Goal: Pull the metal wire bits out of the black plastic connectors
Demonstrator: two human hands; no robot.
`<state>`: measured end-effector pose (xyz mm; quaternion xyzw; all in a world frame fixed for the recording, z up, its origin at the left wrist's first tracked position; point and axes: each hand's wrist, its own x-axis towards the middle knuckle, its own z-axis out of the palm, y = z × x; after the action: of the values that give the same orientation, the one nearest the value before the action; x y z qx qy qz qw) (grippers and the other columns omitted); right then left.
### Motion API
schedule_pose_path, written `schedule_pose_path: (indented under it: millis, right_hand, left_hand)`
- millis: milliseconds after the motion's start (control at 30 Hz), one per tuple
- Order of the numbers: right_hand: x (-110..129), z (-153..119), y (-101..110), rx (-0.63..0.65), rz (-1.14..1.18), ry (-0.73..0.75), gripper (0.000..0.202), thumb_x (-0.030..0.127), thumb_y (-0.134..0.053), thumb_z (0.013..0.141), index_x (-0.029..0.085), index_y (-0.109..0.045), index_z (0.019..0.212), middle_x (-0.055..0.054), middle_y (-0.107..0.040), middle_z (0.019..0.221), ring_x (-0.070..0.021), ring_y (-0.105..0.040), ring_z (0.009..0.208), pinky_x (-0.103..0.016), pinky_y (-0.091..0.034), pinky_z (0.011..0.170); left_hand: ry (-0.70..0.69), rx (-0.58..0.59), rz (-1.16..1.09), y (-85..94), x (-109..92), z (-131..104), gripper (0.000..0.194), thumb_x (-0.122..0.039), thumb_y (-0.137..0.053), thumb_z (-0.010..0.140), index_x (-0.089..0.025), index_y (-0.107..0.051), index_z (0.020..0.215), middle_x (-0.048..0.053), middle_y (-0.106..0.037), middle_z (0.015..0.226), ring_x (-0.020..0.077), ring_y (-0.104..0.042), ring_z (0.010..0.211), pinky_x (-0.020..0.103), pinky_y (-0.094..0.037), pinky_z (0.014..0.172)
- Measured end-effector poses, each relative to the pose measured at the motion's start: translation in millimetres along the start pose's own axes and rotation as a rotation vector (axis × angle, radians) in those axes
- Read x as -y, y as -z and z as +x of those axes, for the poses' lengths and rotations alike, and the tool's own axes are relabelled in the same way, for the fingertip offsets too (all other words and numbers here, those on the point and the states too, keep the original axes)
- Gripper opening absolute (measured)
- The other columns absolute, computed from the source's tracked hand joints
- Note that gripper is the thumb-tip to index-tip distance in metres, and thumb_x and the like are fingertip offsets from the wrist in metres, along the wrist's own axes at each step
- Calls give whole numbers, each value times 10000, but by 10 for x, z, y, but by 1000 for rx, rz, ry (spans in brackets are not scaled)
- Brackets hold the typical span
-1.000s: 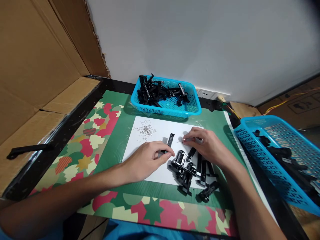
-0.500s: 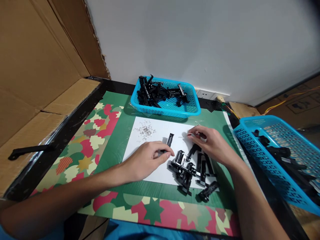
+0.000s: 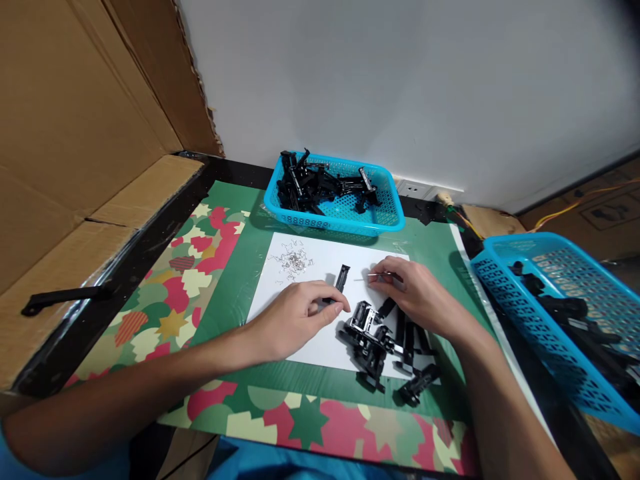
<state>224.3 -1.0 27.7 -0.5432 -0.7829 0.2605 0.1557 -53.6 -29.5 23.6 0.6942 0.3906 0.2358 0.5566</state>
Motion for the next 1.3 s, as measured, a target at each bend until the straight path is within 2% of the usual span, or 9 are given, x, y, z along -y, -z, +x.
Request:
schedule_pose_path:
  millis: [133,267,400,500,633,833,1033,1167,1300]
  right_hand:
    - [271,-27,-20,16,259,21,187,384,-617,1060,216,-675,1000,-56,-703,963,-206,-616,854,-311,-464,756]
    - [574,-17,-149,-69,605,56,217,414,-663,1038,216,-661,948,-36,-629,901,-184,-548,813,-294,-444,725]
    - [716,1,-310,-93,743,21,236,431,-725,998,209,-679,933,-22,-596,840,-171,-500,754,-289,-408,670]
    - [733,-8,-371,-79,773,4,248,450,-752,977,211,-693,946,-19,-590,837,-170,-492,741,-289,-396,648]
    - [740,-18,-379,-76,805,26,220,427,-748,986,218,-690,949,-18,-595,853,-169,-501,759,-290,-401,665]
    - [751,-14,-386,-124,828,61,177,383,-744,996,227,-670,962,-17,-610,881,-170,-525,797,-293,-424,706]
    - [768,-53,-391,-210,742,98,155,371,-741,995,227,-701,957,-38,-664,898,-178,-547,776,-310,-447,693]
    - [783,-74,-375,-229,682,130,143,354,-708,1015,227,-716,951,-48,-692,908,-186,-594,799,-320,-471,714]
    - [785,-91,-372,-173,657,136,154,359,-709,1003,219,-740,947,-52,-708,887,-195,-609,792,-329,-493,723]
  left_hand:
    - [27,-44,-119,0,31,17,253,-364,-603,1046,-178,-771,1081,37,-753,1052,137,-616,812,260,-426,711]
    - [13,-93,-202,-31,82,33,286,-410,-660,1016,-156,-738,1121,29,-704,1007,87,-506,656,238,-339,588]
    - [-36,-141,-323,-72,67,20,301,-408,-664,1014,-149,-722,1155,44,-685,1041,95,-519,714,228,-363,609]
    - [-51,-183,-372,-83,25,-8,262,-395,-656,1021,-150,-718,1091,27,-658,948,90,-489,709,219,-351,607]
    - [-46,-178,-443,-76,0,-28,251,-400,-671,1011,-154,-704,1042,-5,-580,817,75,-411,636,221,-305,565]
    - [-71,-161,-518,-64,18,-12,330,-495,-653,1024,-166,-663,1051,-47,-444,724,69,-300,576,237,-241,540]
    - [-73,-103,-526,-85,-9,-56,348,-539,-626,1037,-197,-594,1087,-68,-370,688,89,-300,577,255,-223,549]
    - [-98,-157,-482,-100,-8,-76,315,-515,-632,1042,-204,-583,1041,-59,-381,716,93,-325,600,259,-229,555]
    - [-90,-222,-368,-74,50,-58,344,-548,-607,1044,-206,-577,1024,-51,-400,742,94,-330,595,259,-221,537]
